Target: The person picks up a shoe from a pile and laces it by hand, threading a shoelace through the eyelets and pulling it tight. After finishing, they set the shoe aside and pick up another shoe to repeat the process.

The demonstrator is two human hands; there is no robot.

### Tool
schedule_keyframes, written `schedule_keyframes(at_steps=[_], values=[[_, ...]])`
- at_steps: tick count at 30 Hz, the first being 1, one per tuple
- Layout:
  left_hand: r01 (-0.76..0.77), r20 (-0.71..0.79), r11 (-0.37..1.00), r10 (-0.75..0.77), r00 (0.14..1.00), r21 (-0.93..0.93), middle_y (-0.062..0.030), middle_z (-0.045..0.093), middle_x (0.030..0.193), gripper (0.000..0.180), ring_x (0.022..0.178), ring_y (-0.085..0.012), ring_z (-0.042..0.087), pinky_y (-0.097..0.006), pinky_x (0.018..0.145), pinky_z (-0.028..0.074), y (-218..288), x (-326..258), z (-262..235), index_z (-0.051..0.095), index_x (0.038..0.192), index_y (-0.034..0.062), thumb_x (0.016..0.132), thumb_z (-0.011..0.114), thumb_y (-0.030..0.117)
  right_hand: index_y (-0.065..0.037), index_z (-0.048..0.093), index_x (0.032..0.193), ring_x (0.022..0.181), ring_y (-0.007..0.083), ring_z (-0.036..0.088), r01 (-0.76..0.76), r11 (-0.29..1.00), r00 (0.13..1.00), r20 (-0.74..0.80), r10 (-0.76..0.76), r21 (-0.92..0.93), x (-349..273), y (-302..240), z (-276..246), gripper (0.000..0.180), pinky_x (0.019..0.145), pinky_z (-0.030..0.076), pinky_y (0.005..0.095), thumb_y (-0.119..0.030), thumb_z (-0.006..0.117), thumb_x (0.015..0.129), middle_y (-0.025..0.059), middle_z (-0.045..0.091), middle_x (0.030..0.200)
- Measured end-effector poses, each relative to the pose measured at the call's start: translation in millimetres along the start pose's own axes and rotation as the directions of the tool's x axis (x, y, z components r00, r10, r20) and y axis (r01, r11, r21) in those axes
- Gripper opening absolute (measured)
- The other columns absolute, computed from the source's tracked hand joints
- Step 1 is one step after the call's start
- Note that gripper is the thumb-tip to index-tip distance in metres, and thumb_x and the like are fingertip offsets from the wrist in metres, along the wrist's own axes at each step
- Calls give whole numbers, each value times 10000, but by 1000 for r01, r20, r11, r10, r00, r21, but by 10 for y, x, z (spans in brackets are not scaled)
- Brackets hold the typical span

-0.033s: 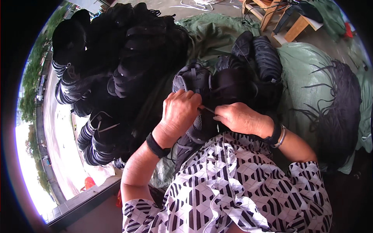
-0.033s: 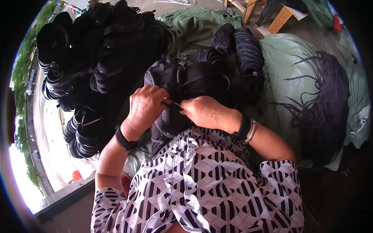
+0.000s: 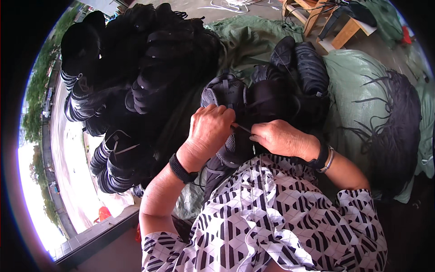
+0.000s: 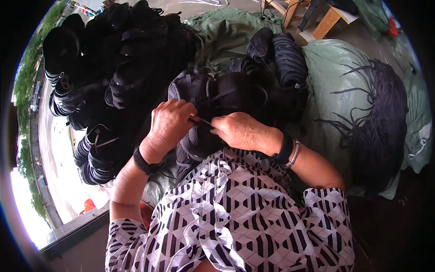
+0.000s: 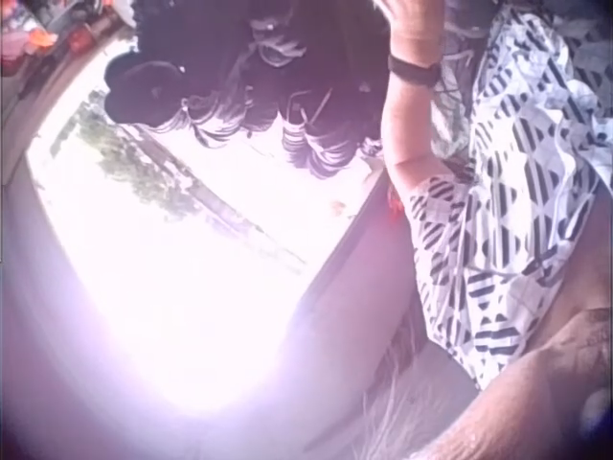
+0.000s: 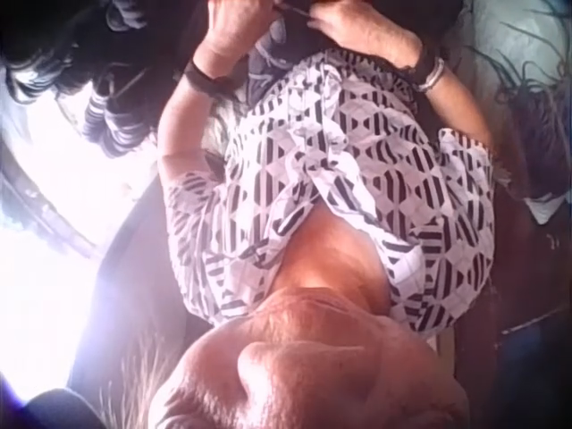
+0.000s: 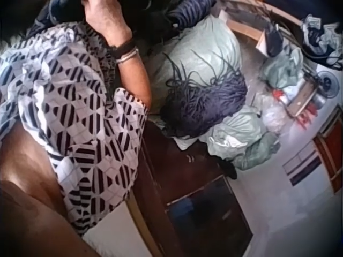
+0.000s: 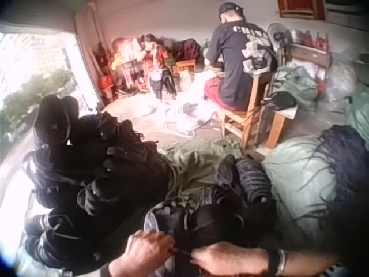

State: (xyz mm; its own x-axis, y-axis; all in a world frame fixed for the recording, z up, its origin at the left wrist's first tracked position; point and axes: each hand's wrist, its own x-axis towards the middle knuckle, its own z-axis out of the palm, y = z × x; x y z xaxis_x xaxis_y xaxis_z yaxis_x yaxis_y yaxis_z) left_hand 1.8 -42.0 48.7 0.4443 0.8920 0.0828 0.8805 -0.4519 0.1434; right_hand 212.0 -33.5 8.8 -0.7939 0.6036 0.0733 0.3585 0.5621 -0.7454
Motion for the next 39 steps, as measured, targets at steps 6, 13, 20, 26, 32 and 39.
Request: schedule_keyframes(at_steps=[6,13,20,26,32,39], values=[[-17,124,987,-2,992,160,-25,606,779,73,821,-237,613,-365,717,480,-61,74,-87,607,754,105,694,631,138,-12,509,780,693,376,594,-23,1000,1000,-5,23,11,11,-39,2,150,603,474,429,-116,595,846,161,574,710],[332,421,833,-134,897,-442,-87,658,704,218,664,-199,635,-303,618,478,-299,-22,-173,664,868,4,778,666,202,26,581,933,569,118,563,-3,940,890,-428,158,340,146,69,-226,166,506,453,249,-133,534,923,70,599,811],[466,454,538,-165,875,-703,-33,643,682,236,669,-81,572,-242,653,452,-375,0,-183,687,847,6,808,673,238,3,534,851,516,94,532,-146,963,959,-205,194,228,409,215,-327,269,490,440,242,-242,487,951,54,609,726],[562,498,254,-275,822,-787,60,585,687,234,670,-15,498,-197,652,397,-619,-165,-7,660,761,37,862,669,248,-84,610,799,419,-8,311,-104,295,771,-110,627,950,255,888,-571,191,345,205,160,-261,611,871,-74,403,601],[399,322,91,-441,838,-912,73,478,648,286,622,-32,406,-233,546,364,-478,-281,357,561,738,37,841,700,265,-101,592,864,365,27,297,-113,-12,597,77,799,994,-220,1283,-675,179,349,221,194,-270,651,860,-81,345,501],[292,-142,512,-650,747,-807,-15,545,818,308,758,-83,467,-226,708,426,-241,-393,663,499,968,10,824,715,177,-84,613,964,353,58,364,-280,178,440,-39,897,943,-747,1740,-839,241,326,244,206,-309,615,879,-17,512,572]])
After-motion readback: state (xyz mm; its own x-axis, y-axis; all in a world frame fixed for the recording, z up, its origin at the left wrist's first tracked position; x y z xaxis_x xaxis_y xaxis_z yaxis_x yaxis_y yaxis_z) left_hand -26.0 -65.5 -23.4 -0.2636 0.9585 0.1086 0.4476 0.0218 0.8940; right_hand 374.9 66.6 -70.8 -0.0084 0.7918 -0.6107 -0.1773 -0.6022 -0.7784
